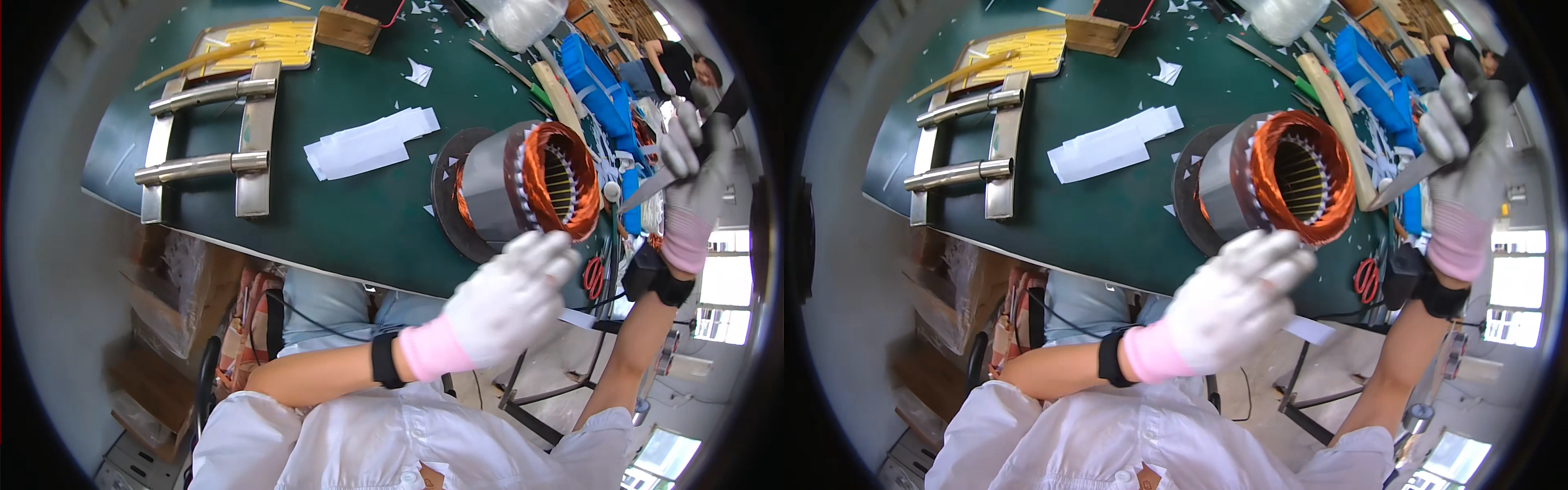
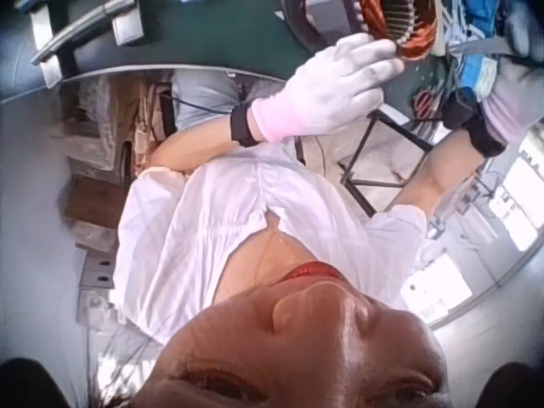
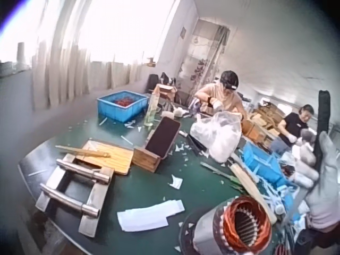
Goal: Manually shaping motor windings with a mallet and block, trimming insulation with scissors, and inserting paper insulation components.
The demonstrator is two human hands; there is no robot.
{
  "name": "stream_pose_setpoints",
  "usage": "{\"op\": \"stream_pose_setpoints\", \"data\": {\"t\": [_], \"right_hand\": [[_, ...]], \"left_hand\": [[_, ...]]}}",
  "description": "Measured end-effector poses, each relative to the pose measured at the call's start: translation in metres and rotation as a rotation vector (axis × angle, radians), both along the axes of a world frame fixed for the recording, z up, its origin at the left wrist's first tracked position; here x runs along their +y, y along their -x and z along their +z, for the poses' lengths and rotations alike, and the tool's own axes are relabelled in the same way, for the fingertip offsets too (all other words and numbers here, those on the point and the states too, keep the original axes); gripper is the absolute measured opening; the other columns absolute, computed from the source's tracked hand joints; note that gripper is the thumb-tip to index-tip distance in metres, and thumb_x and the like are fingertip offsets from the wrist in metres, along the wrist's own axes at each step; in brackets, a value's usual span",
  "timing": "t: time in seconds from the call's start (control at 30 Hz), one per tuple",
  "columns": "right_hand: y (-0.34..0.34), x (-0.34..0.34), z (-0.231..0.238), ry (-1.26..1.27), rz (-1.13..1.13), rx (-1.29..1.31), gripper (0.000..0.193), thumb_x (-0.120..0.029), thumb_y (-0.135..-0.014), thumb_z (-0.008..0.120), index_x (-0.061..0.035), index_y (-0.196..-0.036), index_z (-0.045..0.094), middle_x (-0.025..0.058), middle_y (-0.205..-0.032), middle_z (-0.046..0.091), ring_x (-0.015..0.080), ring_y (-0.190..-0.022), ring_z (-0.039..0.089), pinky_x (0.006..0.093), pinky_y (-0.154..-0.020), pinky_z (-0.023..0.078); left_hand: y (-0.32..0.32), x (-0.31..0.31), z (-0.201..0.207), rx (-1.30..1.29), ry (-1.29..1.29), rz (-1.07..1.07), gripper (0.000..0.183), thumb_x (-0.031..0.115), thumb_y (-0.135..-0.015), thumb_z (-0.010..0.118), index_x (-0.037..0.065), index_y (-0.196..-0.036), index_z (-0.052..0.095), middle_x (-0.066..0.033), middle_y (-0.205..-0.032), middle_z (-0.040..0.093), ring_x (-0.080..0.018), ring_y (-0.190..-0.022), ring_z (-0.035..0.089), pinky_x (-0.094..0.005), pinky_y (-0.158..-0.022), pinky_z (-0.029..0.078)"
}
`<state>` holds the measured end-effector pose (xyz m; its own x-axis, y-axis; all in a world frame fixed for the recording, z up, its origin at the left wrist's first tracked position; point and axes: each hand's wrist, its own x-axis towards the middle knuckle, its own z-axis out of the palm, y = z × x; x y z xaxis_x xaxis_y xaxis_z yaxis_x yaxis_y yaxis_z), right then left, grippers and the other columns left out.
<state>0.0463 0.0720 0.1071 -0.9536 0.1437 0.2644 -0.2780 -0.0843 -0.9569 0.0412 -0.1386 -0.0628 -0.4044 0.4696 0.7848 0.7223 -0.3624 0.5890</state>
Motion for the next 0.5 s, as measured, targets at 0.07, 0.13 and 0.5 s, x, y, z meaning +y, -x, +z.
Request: {"op": "stream_pose_setpoints", "data": {"t": [0.07, 0.13, 0.5], "right_hand": [[0.028, -0.064, 0.008, -0.313, -0.922, 0.048, 0.045, -0.028, -0.096, 0.048, 0.0051, -0.125, 0.043, 0.0191, -0.105, 0.059, 0.0123, -0.066, 0.054, 0.0202, -0.055, 0.047], [0.066, -0.051, -0.014, -0.171, 0.300, 0.091, 0.034, -0.020, -0.096, 0.048, 0.0033, -0.120, 0.040, 0.0092, -0.097, 0.043, 0.0121, -0.073, 0.037, 0.0266, -0.070, 0.039], [0.109, -0.068, -0.059, -0.143, 0.178, -0.227, 0.042, -0.026, -0.101, 0.032, 0.0122, -0.118, 0.038, -0.0016, -0.074, 0.036, 0.0073, -0.060, 0.027, 0.0219, -0.054, 0.029]], "left_hand": [[-0.005, 0.030, 0.012, 0.132, -0.009, 0.102, 0.017, 0.014, -0.064, 0.059, 0.001, -0.074, 0.056, -0.0198, -0.112, 0.055, -0.0358, -0.113, 0.049, -0.0480, -0.097, 0.039], [0.012, 0.045, -0.002, 0.167, 0.135, 0.256, 0.017, 0.017, -0.066, 0.054, 0.001, -0.074, 0.057, -0.0157, -0.098, 0.058, -0.0310, -0.104, 0.054, -0.0440, -0.102, 0.036], [0.030, 0.039, -0.005, 0.021, 0.025, 0.087, 0.014, 0.016, -0.067, 0.052, 0.004, -0.068, 0.059, -0.0061, -0.070, 0.052, -0.0241, -0.081, 0.056, -0.0412, -0.106, 0.032]]}}
